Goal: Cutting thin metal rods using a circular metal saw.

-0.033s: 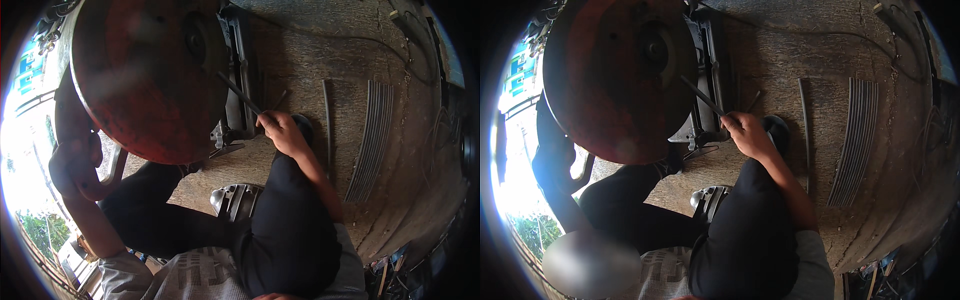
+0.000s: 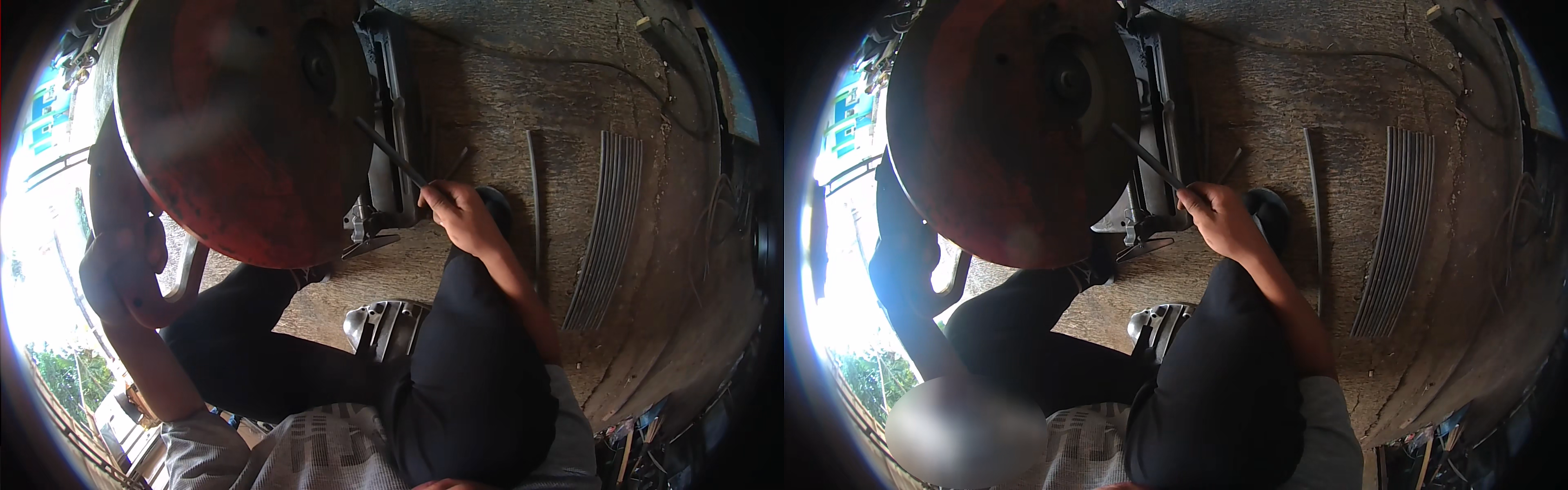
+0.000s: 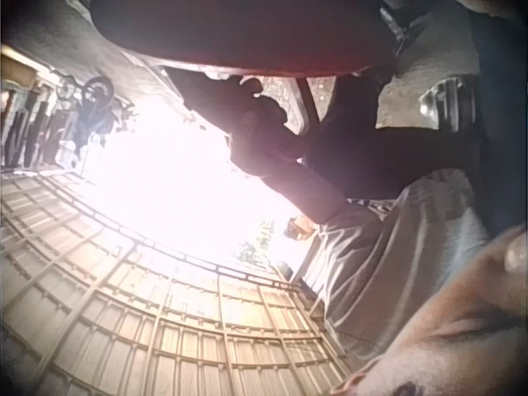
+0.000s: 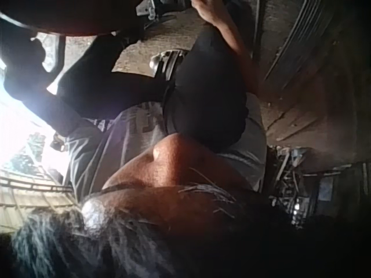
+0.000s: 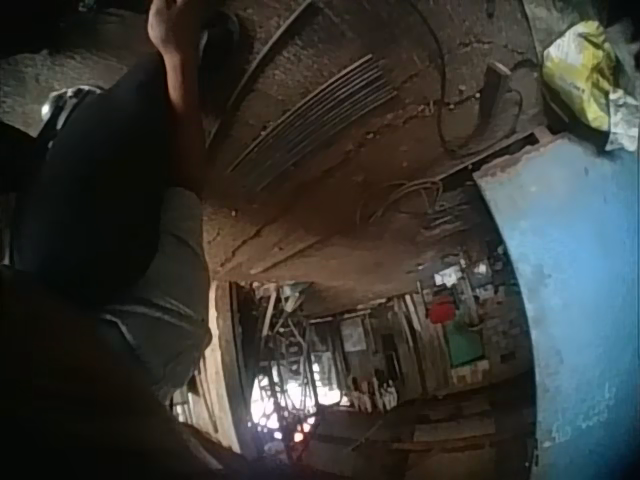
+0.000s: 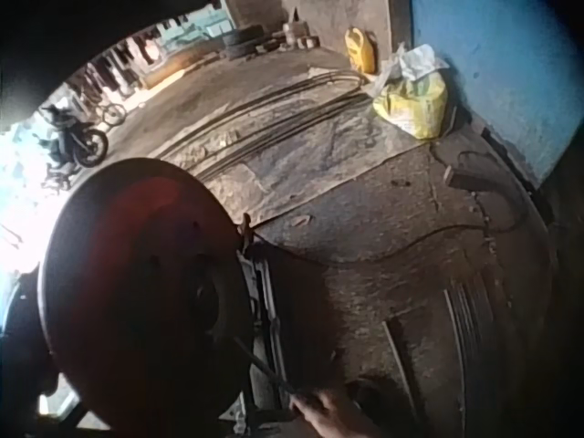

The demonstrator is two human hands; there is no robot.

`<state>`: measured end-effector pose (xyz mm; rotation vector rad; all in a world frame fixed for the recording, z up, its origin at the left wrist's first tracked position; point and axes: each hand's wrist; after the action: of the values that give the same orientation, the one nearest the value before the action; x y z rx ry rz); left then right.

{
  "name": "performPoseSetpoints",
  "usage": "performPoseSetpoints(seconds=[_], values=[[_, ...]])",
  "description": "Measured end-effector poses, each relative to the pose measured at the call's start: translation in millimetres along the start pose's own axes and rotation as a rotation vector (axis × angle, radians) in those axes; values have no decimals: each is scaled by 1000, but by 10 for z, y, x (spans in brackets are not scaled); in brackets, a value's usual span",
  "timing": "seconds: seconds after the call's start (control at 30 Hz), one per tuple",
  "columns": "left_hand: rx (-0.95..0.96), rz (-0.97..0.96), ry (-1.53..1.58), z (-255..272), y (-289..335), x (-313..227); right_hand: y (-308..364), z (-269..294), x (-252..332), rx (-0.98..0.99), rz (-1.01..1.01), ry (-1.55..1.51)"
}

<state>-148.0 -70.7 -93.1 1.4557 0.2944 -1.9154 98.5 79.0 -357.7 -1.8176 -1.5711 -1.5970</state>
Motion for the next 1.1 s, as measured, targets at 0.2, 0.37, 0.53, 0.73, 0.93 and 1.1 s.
performPoseSetpoints(seconds=[0.2,0.37,0.53,0.73,0.93,1.1], values=[[-7,5,3,-14,-7,23,1,-17,47,21,-40,-2],[-11,8,5,-31,-3,11,-12,-6,1,5,-4,21],[-14,15,8,-48,-12,-6,-20,-4,-9,5,-21,28],[-22,19,10,-66,18,-51,-23,-18,-8,9,-27,36],[-27,23,15,-77,7,-101,-34,-16,29,-8,-38,61],[-29,29,21,-95,4,-109,-32,3,-10,-39,17,115]])
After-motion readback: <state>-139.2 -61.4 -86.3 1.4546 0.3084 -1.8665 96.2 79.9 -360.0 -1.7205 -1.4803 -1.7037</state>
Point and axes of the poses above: each hand's wrist, its own y-axis away from the middle knuckle, its own z-axis out of the back of the hand, x = y × z, and after that the axes turned 8 degrees about -y, right-handed
